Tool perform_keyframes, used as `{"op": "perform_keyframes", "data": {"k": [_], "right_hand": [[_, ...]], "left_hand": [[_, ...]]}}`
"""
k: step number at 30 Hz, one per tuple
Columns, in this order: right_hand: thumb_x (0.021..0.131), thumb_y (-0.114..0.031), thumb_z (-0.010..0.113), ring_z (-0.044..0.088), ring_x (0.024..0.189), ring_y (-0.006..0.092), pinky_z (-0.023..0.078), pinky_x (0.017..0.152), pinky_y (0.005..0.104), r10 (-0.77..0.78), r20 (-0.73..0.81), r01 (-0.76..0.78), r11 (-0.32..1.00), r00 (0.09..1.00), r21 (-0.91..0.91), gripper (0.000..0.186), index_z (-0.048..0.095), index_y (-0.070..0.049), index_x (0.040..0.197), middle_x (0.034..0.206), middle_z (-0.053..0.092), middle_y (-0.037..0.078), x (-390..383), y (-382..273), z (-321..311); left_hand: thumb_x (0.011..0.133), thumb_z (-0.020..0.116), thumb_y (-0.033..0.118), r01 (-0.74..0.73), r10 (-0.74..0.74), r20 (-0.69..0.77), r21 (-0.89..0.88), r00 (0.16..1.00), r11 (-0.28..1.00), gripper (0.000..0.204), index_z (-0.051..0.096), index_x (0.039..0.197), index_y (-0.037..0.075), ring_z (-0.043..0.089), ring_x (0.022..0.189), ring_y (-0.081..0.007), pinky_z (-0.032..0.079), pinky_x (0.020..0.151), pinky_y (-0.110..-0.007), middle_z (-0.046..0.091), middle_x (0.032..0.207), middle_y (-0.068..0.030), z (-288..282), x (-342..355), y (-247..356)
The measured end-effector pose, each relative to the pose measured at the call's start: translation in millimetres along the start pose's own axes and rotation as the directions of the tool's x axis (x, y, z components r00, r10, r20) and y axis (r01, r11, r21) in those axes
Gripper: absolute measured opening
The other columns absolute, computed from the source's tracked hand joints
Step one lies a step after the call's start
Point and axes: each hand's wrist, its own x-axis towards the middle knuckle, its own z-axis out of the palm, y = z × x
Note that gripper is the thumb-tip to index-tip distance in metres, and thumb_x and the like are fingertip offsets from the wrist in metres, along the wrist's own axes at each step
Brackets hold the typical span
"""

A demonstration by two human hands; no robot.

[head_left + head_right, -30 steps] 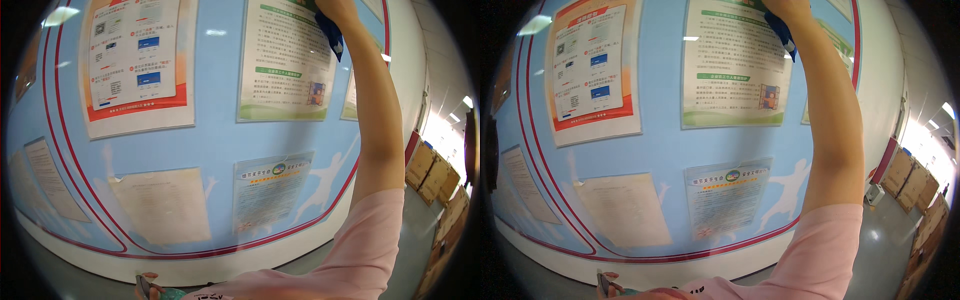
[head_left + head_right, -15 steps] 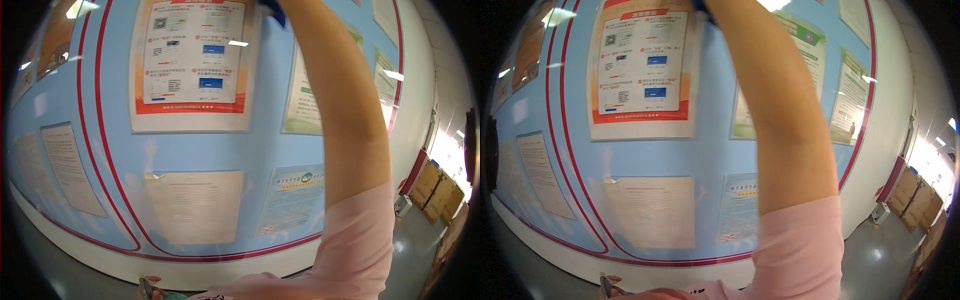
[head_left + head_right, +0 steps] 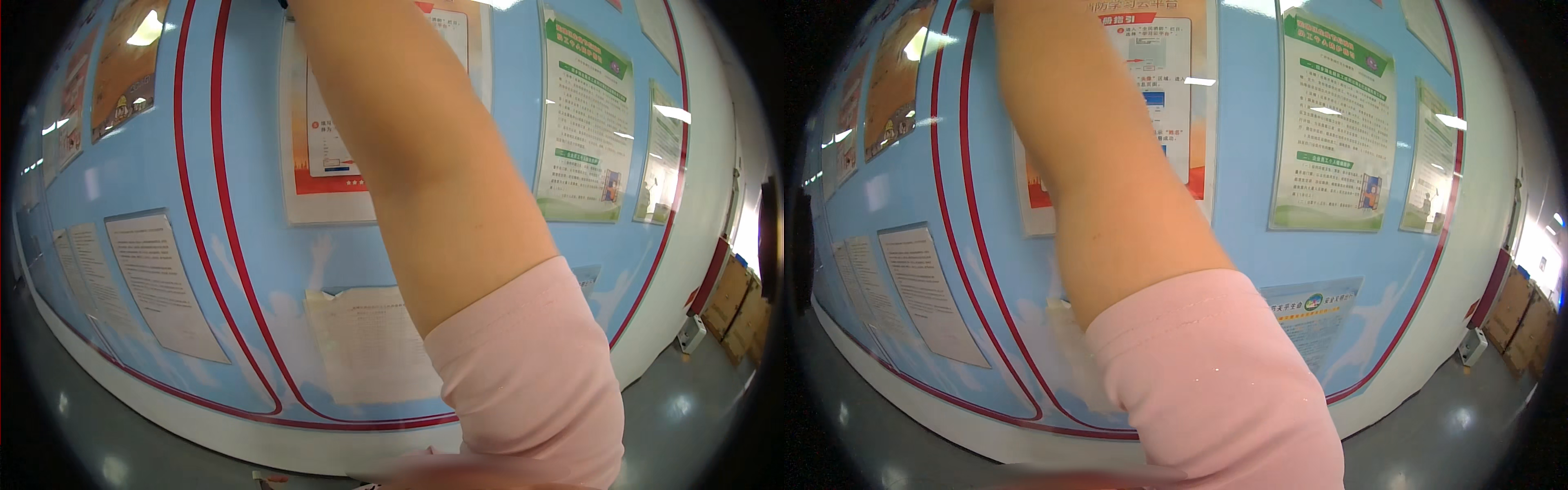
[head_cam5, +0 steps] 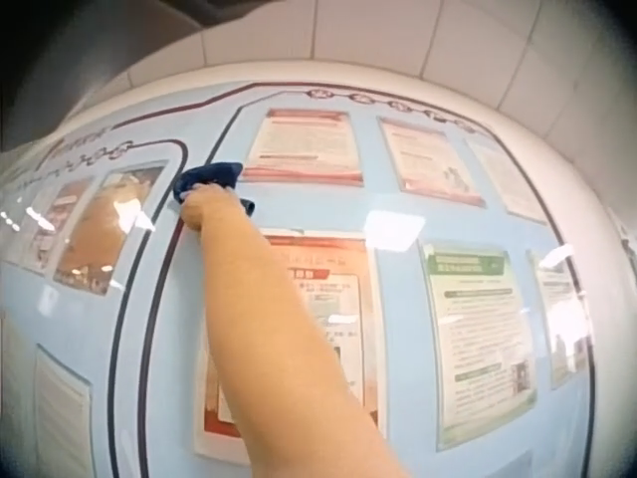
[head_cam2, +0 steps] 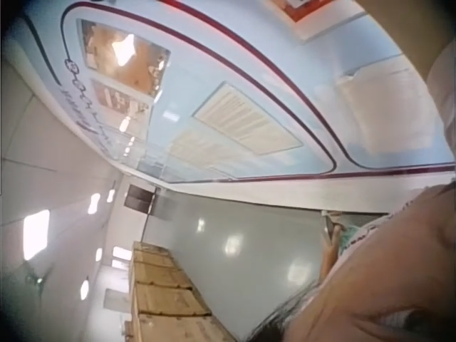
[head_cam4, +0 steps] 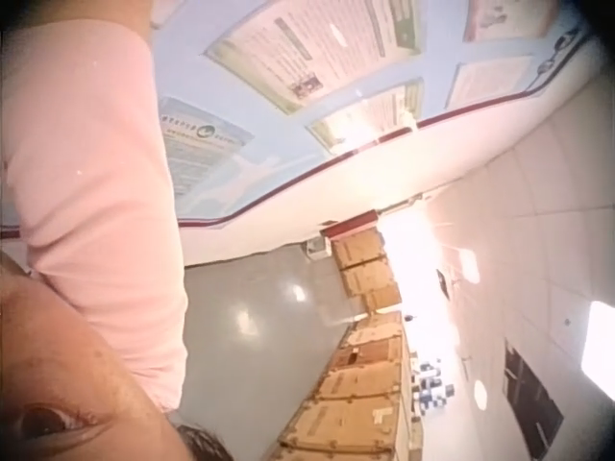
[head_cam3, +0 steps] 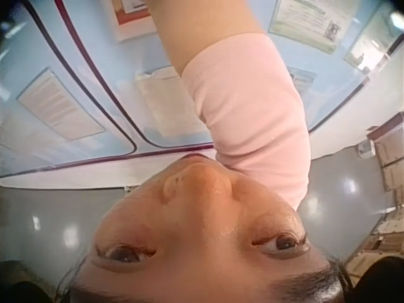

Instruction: Wiping and cleaning a large wall-mounted notice board with a cloth and spray.

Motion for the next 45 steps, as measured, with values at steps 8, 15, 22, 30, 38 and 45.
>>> {"op": "perform_keyframes", "data": {"k": [8,15,22,30,38,45], "right_hand": [[0.076,-0.011,0.058,0.069,0.096,0.0349,0.053,0.09,0.0406,-0.051,-0.069,0.057,0.994,0.996,0.097,0.036,0.077,-0.017,0.106,0.103,0.072,0.019,-50,58,-54],[0.083,-0.014,0.067,0.068,0.101,0.032,0.052,0.092,0.0386,0.128,-0.12,-0.143,0.982,0.985,-0.123,0.026,0.075,-0.013,0.108,0.108,0.072,0.016,-176,168,-157],[0.089,-0.013,0.057,0.06,0.114,0.0372,0.046,0.1,0.0424,0.063,-0.134,-0.108,0.927,0.989,-0.358,0.029,0.07,-0.004,0.114,0.121,0.066,0.019,-257,131,-165],[0.082,-0.007,0.059,0.061,0.103,0.0347,0.046,0.096,0.0465,0.03,0.024,-0.027,0.992,0.999,-0.12,0.027,0.072,-0.008,0.105,0.108,0.067,0.013,-389,6,-156],[0.089,-0.01,0.055,0.055,0.115,0.0359,0.039,0.105,0.0489,-0.021,-0.145,-0.03,0.94,0.989,-0.341,0.04,0.058,-0.007,0.129,0.125,0.061,0.016,-349,37,-127],[0.095,-0.013,0.048,0.055,0.12,0.0392,0.043,0.103,0.045,0.067,-0.249,-0.141,0.946,0.966,-0.293,0.039,0.056,-0.005,0.133,0.13,0.059,0.022,-247,129,-141]], "left_hand": [[0.092,0.06,0.036,-0.056,0.052,-0.054,-0.088,0.997,0.994,0.048,0.057,0.122,-0.001,0.062,0.081,-0.0204,0.049,0.073,-0.035,0.064,0.103,-0.0135,10,5,40],[0.085,0.069,0.047,0.187,-0.144,0.265,-0.147,0.954,0.971,0.062,0.056,0.121,-0.001,0.064,0.071,-0.0196,0.052,0.065,-0.033,0.066,0.097,-0.0139,-4,77,-26],[0.081,0.076,0.058,0.132,-0.075,0.384,-0.125,0.92,0.983,0.075,0.051,0.124,0.002,0.067,0.061,-0.0201,0.057,0.055,-0.031,0.065,0.098,-0.0137,25,86,-17],[0.083,0.075,0.054,0.12,-0.049,0.286,-0.236,0.957,0.964,0.068,0.053,0.119,0.0,0.066,0.058,-0.0197,0.058,0.051,-0.031,0.062,0.107,-0.0173,34,76,-13],[0.086,0.07,0.051,-0.18,0.231,0.264,-0.205,0.936,0.962,0.064,0.053,0.12,0.0,0.065,0.061,-0.0203,0.056,0.056,-0.032,0.063,0.104,-0.0157,44,83,-63],[0.088,0.066,0.045,-0.483,0.492,0.454,-0.145,0.743,0.864,0.058,0.055,0.121,-0.001,0.064,0.068,-0.0196,0.053,0.062,-0.033,0.064,0.1,-0.0136,28,107,-115]]}}
